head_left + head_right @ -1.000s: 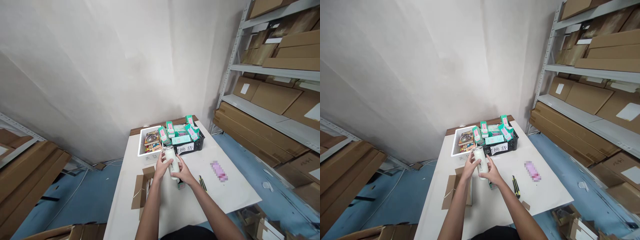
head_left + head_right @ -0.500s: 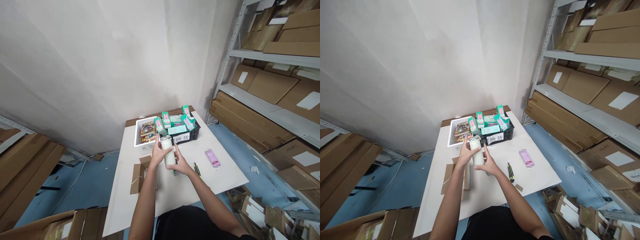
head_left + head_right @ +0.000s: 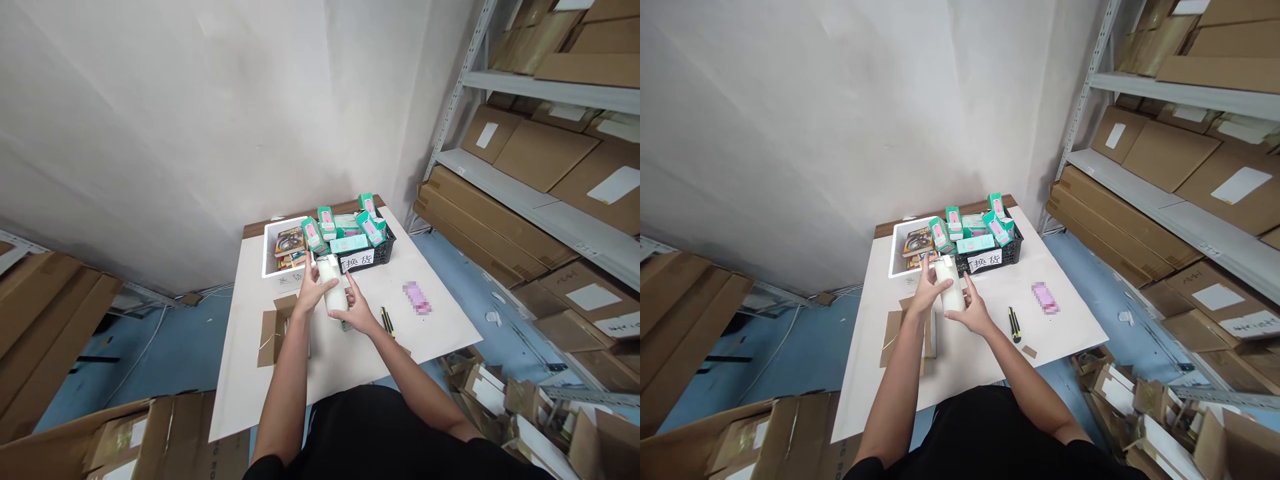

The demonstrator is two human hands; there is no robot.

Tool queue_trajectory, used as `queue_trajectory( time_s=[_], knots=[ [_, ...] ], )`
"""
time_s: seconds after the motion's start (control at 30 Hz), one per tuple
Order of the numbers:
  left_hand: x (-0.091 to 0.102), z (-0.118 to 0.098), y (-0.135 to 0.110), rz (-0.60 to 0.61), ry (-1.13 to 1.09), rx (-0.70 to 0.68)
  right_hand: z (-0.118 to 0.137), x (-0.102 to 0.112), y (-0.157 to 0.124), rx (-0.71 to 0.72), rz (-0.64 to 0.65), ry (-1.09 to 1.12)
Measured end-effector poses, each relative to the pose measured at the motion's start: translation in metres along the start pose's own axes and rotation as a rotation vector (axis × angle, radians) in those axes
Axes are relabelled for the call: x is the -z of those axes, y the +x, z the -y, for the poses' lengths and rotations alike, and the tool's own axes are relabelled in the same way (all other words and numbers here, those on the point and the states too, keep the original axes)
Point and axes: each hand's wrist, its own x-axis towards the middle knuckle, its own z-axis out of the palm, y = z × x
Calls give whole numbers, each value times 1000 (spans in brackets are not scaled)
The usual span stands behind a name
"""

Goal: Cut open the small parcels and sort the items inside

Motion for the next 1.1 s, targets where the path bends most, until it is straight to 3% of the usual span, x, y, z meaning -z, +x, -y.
queue_trajectory(
  time_s=[0.07, 0.2, 0.37, 0.5, 0.63, 0.7, 0.77, 0.87, 1.0, 1.1],
  knots=[
    [0, 4, 1, -31, 31, -2, -1, 1, 0, 10, -32, -43],
    [2, 12, 2, 13, -79, 40, -2, 6, 0, -8, 109, 45],
    [3, 19, 3, -31, -68, 3, -5, 7, -2, 35, -25, -53],
    [1, 24, 4, 31, -48, 34, -9, 7, -2, 0, 29, -18],
    [-5, 24, 7, -114, 207, -41, -20, 10, -1, -20, -151, -210],
    [-7, 24, 9, -149, 378, -44, -30, 15, 0, -17, -165, -265],
    [-6, 26, 10, -159, 494, -27, -45, 25, 2, 1, -85, -213],
    [-1, 33, 12, -213, 516, -13, -73, 43, 6, -14, -78, -157],
    [1, 49, 13, -244, 391, -45, -111, 51, 10, -240, -262, -502],
    [-5, 67, 14, -215, 316, -56, -133, 43, 13, -372, -210, -761]
  ],
)
